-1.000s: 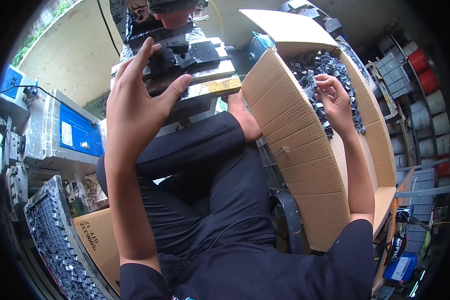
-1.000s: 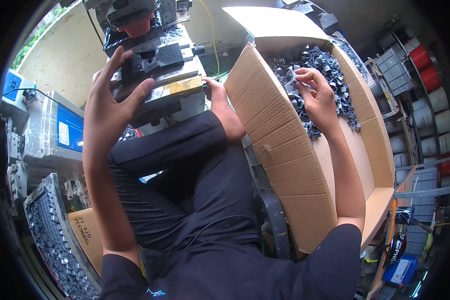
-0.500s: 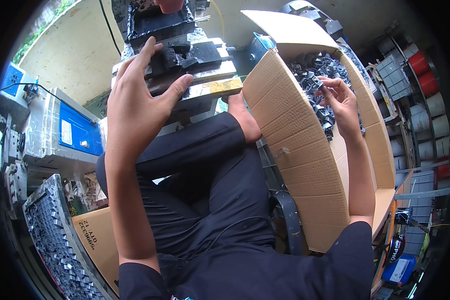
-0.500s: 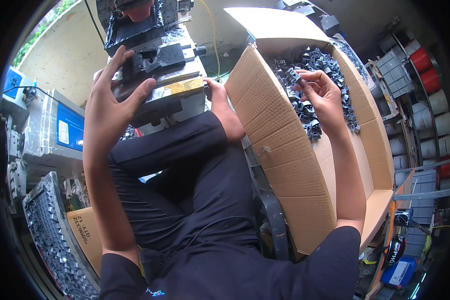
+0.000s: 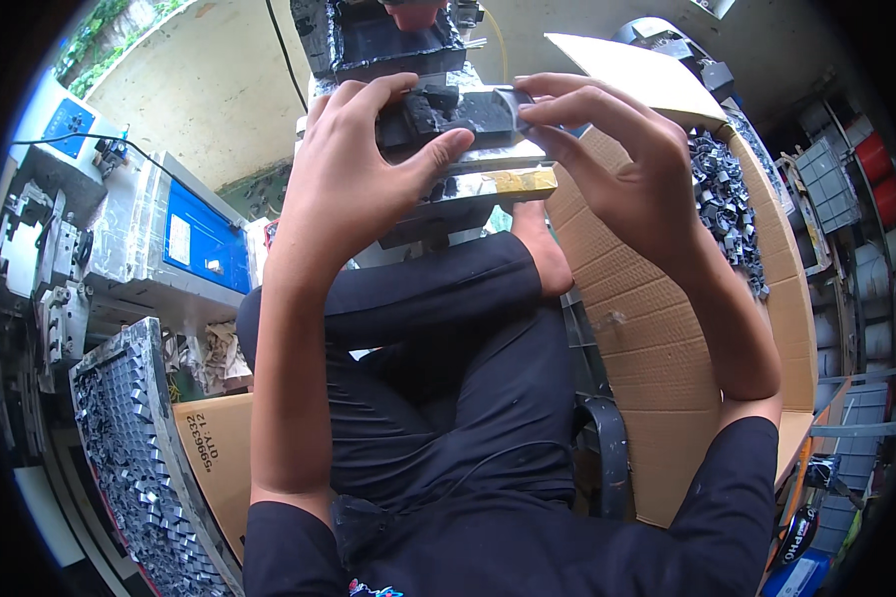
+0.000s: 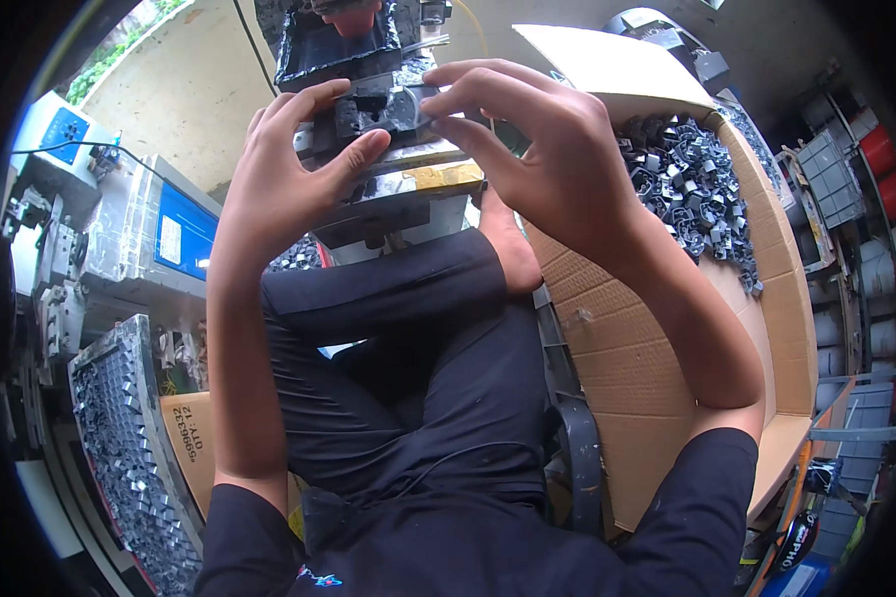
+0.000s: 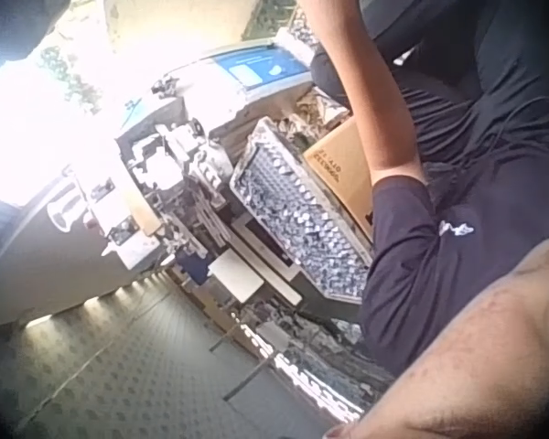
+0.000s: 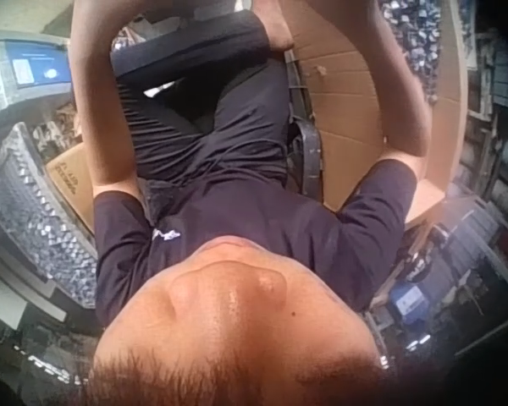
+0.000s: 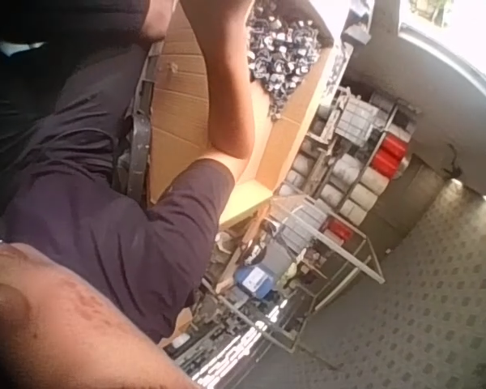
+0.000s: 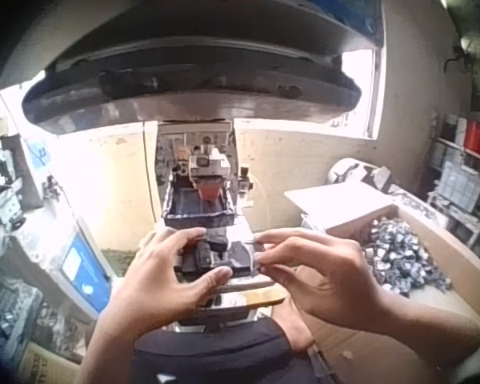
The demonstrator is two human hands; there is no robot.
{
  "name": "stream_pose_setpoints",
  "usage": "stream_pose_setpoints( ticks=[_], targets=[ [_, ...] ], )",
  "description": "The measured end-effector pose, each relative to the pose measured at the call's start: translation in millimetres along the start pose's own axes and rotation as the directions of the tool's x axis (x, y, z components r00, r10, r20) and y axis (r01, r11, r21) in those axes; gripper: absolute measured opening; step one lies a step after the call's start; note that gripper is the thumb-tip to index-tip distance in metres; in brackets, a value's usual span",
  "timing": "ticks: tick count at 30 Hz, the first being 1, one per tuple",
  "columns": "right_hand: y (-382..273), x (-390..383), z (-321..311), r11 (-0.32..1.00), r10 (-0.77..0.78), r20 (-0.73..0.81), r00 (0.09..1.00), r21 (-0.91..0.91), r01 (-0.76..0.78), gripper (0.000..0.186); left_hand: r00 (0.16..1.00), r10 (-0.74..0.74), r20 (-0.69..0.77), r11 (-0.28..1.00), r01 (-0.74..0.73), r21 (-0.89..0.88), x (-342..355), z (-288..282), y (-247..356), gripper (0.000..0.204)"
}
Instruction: Operating a pad printing machine to apply icons onto small plastic automotive parts.
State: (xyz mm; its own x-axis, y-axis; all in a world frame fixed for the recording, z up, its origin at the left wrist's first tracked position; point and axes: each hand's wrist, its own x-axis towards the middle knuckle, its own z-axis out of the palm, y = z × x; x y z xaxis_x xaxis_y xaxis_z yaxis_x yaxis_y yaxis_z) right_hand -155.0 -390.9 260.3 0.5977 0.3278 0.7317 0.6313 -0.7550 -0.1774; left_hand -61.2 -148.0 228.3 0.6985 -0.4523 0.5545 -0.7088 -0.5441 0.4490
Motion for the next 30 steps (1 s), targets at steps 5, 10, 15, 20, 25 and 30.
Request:
stream_pose_setpoints(
  ticks=[5,10,15,20,25,30],
  targets=[
    [14,19,35,0.996,0.009,-0.012,1.0,0.091,-0.008,0.017,1.0,0.004,0.005,0.998,-0.004,-0.068,-1,1,5,0.066],
    [16,27,42,0.989,0.074,0.085,0.994,0.118,-0.084,0.019,1.0,-0.013,0.01,0.998,0.014,-0.06,-2,-5,5,0.065],
    [17,27,43,0.991,0.081,0.094,0.992,0.101,-0.09,0.018,1.0,0.014,-0.003,0.998,-0.014,-0.056,-1,-2,2,0.065],
    [12,32,41,0.987,0.128,0.14,0.982,0.081,-0.14,0.02,1.0,0.023,-0.02,0.997,-0.025,-0.069,-2,-3,0,0.062],
    [7,26,39,0.969,0.205,0.196,0.959,0.097,-0.227,0.022,1.0,-0.012,-0.01,0.994,0.011,-0.112,-5,-3,4,0.056],
    [6,14,42,0.996,0.084,0.115,0.99,0.019,-0.087,0.025,0.999,-0.002,-0.033,0.994,-0.002,-0.108,-3,-2,6,0.048]
  ],
)
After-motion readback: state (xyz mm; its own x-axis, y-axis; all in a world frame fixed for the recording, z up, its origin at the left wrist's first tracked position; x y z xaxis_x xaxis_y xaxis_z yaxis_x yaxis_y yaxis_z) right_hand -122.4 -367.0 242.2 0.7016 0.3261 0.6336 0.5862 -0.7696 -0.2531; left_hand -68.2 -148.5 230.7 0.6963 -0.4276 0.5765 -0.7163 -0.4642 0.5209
